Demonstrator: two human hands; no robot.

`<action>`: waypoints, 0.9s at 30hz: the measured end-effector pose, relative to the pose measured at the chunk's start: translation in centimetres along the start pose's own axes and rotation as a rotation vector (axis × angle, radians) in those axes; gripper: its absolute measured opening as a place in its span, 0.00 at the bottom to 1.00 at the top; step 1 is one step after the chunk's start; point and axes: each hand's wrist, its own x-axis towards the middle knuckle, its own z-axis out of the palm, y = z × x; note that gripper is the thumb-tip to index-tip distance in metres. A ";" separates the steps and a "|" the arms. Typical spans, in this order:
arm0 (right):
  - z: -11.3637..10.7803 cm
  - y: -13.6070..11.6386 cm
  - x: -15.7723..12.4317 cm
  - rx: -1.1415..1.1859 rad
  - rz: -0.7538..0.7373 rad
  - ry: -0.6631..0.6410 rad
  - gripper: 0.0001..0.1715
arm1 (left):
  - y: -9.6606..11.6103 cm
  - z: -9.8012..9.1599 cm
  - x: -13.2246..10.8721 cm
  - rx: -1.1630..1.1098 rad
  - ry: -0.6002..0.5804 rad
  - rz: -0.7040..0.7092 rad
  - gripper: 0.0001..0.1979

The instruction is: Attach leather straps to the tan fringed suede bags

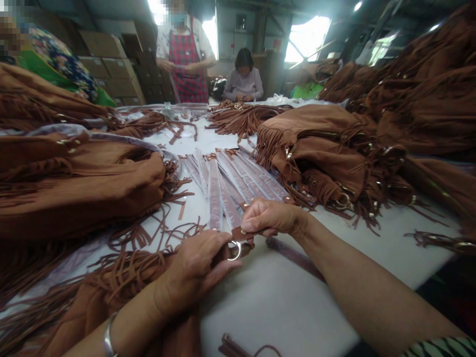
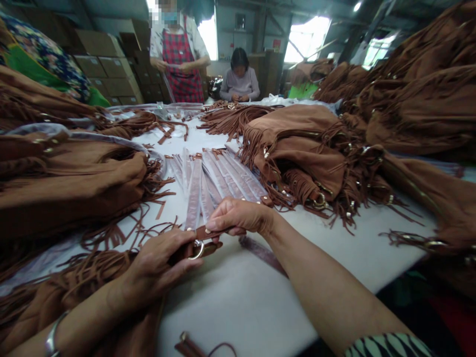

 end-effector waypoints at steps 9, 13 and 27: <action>0.6 -0.5 -0.5 -0.130 0.052 -0.072 0.22 | 0.2 -0.6 0.1 0.008 -0.054 0.044 0.14; 1.2 -0.8 -0.9 -0.133 0.044 -0.072 0.22 | 0.3 -0.6 0.2 0.058 -0.012 0.060 0.12; 1.7 -0.6 -1.3 -0.156 0.020 0.061 0.23 | 0.5 -0.7 0.3 0.064 0.024 -0.014 0.13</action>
